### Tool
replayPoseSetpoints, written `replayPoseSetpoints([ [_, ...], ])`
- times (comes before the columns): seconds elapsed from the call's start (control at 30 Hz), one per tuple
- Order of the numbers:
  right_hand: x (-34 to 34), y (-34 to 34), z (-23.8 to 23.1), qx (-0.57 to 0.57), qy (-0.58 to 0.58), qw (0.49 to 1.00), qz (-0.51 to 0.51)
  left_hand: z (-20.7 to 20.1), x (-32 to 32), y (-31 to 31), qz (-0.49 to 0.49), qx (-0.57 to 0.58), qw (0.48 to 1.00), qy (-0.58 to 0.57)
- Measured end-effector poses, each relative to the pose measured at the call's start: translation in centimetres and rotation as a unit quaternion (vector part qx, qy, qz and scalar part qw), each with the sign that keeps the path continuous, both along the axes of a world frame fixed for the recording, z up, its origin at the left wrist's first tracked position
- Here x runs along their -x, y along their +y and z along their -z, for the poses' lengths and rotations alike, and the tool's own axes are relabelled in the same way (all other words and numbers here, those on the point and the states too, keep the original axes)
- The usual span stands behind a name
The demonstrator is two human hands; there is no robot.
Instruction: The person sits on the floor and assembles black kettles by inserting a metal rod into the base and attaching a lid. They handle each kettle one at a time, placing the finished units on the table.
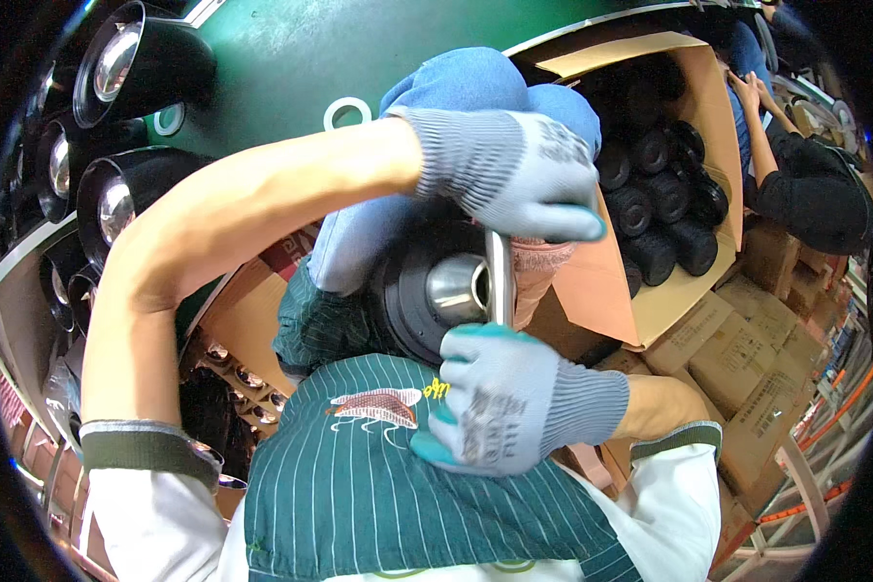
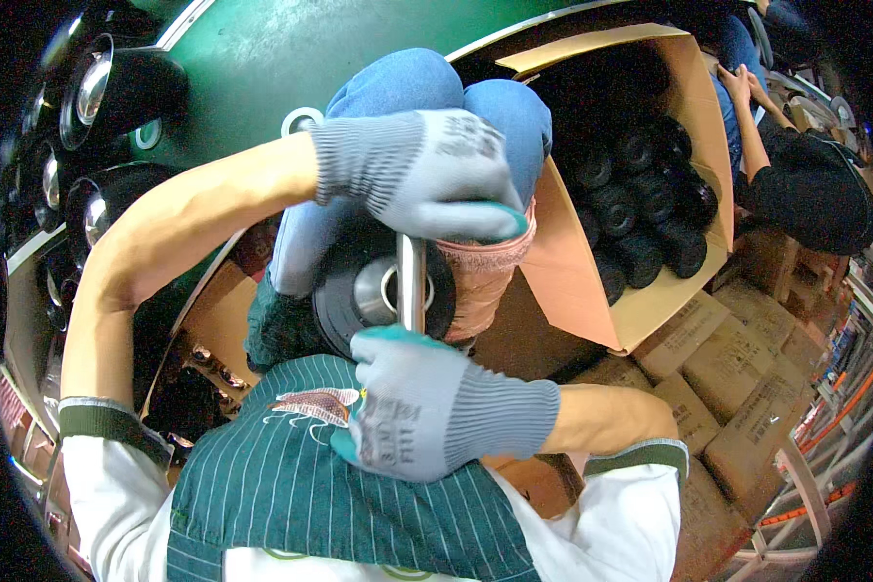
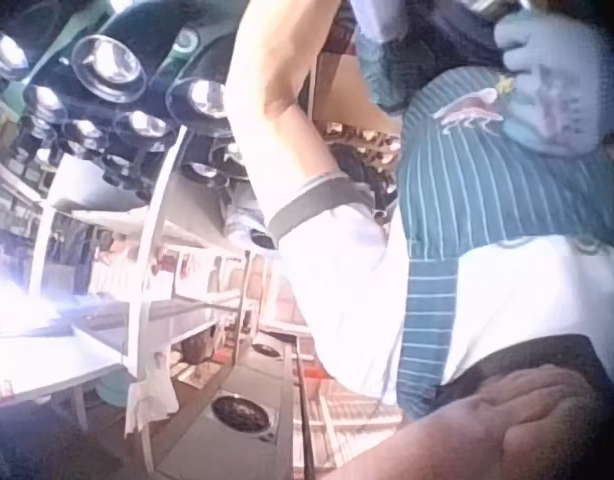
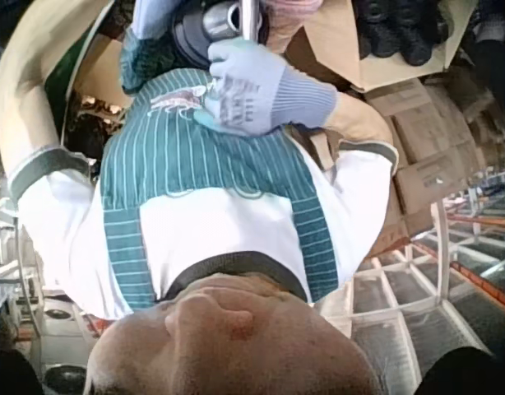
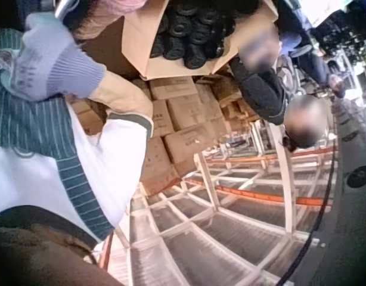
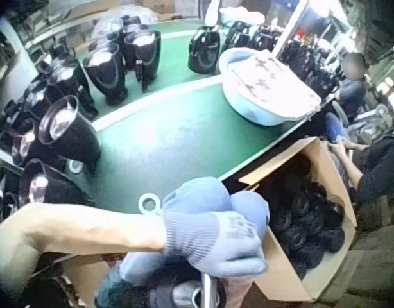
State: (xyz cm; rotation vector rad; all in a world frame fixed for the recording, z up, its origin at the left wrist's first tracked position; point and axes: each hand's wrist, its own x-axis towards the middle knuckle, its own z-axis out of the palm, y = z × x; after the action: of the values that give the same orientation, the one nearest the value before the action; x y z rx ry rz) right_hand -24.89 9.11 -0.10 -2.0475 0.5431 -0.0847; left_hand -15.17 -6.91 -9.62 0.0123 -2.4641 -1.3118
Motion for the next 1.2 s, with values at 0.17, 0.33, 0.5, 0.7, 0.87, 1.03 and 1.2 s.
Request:
replayPoseSetpoints([
  [0.17,-1.9,-1.2,0.4,-0.129,0.111,0.983,-0.072,0.8,1.6,0.0,0.028,-0.054,0.998,0.034],
  [0.33,-4.3,4.7,5.5,-0.005,0.012,0.997,-0.081,0.5,4.4,1.0,0.114,-0.149,0.978,0.091],
  [0.5,-5.1,-4.4,1.0,-0.160,0.019,0.981,-0.104,-0.2,7.3,1.0,0.212,-0.151,0.965,0.040],
  [0.7,-1.5,-3.6,0.6,0.035,-0.061,0.995,-0.068,1.1,4.1,0.5,-0.089,-0.086,0.978,0.166],
  [0.87,-1.7,-1.7,1.6,0.085,-0.223,0.963,0.126,-11.7,-1.6,1.6,-0.075,-0.032,0.825,-0.559],
  [1.03,0.3,-0.6,1.0,0.171,-0.452,0.851,0.207,-12.3,-0.4,4.1,-0.104,0.074,0.866,-0.483],
  [1.2,6.0,5.4,4.2,-0.169,-0.562,0.598,0.546,-13.8,-0.5,4.9,-0.105,0.075,0.809,-0.573],
])
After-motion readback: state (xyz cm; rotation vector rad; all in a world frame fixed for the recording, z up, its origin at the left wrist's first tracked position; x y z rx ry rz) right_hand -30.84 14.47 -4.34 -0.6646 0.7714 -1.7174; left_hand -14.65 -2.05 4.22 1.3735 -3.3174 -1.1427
